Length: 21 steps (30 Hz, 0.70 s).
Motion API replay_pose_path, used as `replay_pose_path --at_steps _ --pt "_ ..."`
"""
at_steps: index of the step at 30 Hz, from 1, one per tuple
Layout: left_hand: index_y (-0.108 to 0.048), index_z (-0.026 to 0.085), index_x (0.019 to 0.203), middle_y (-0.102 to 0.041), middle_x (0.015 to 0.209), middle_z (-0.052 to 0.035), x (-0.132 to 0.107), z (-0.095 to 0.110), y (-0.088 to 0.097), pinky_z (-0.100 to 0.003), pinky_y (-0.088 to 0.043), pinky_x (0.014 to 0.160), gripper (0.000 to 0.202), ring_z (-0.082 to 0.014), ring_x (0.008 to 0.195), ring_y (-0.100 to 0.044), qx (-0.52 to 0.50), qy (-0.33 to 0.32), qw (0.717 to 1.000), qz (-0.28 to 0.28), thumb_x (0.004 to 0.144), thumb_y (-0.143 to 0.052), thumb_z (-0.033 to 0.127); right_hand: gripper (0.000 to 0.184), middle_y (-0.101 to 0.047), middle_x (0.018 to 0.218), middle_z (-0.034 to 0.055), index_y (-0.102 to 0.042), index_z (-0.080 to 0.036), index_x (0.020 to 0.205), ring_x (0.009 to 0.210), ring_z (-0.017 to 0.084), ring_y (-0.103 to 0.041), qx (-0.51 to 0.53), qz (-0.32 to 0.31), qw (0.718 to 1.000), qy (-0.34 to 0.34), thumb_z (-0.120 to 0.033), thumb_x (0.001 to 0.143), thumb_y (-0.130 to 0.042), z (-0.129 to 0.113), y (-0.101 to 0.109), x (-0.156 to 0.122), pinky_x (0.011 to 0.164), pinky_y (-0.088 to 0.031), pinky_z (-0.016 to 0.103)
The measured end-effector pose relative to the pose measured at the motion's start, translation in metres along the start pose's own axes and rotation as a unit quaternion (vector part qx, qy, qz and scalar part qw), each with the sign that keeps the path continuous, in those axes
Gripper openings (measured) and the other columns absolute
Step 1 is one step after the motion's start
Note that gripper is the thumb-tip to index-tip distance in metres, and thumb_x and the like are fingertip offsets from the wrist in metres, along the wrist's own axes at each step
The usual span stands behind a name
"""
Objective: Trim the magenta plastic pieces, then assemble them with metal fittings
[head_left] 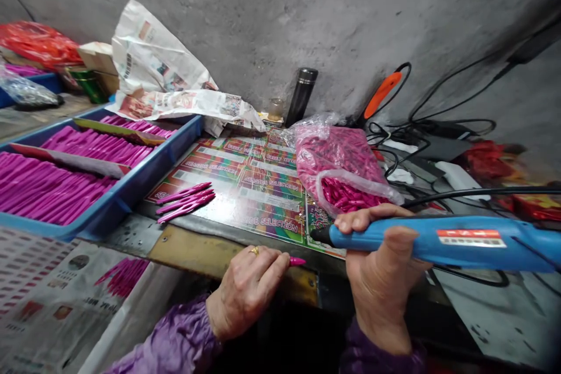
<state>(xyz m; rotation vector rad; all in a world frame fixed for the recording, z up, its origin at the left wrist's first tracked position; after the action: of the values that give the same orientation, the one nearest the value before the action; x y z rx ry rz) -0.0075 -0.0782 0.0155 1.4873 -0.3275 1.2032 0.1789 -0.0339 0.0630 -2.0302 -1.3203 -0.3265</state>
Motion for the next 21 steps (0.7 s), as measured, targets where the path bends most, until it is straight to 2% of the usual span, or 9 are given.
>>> replay_pose_path --at_steps 4,10,21 --pt "-0.059 0.003 0.117 -0.071 0.091 -0.0119 0.0 0.002 0.0 -0.03 -0.05 0.06 0.022 -0.0182 0.074 -0.063 0.019 -0.02 1.0 -0.004 0.098 -0.049 0.003 0.049 -0.053 0.061 -0.0047 -0.06 -0.021 0.086 0.055 0.016 -0.05 0.0 0.004 0.999 -0.037 -0.066 0.078 -0.077 -0.01 -0.002 -0.007 0.06 -0.051 0.033" --pt "-0.061 0.007 0.113 -0.07 0.086 -0.0089 0.003 0.003 0.005 -0.029 -0.051 0.058 0.021 -0.0166 0.07 -0.063 0.043 -0.024 0.999 -0.003 0.101 -0.044 0.006 0.058 -0.052 0.062 -0.0053 -0.058 -0.023 0.084 0.055 0.015 -0.048 0.015 0.015 0.995 -0.101 -0.076 0.071 -0.076 -0.015 -0.002 -0.016 0.06 -0.05 0.031" --pt "-0.058 0.004 0.119 -0.07 0.091 -0.0117 -0.005 0.001 -0.001 -0.03 -0.051 0.062 0.023 -0.018 0.076 -0.062 0.014 -0.011 1.0 -0.009 0.096 -0.053 0.002 0.06 -0.053 0.059 -0.005 -0.06 -0.023 0.081 0.054 0.015 -0.047 0.02 0.02 0.993 -0.111 -0.078 0.066 -0.079 -0.024 -0.006 -0.019 0.059 -0.051 0.03"
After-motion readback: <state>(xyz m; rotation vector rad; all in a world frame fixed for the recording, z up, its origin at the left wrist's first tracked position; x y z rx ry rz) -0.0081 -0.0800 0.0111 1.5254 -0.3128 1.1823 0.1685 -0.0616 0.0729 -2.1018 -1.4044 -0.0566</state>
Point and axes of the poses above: each hand's wrist, its own x-axis towards the middle knuckle, its own y-axis out of the back of the hand, z = x × y, the point moved 7 cm from there along x, towards the middle knuckle
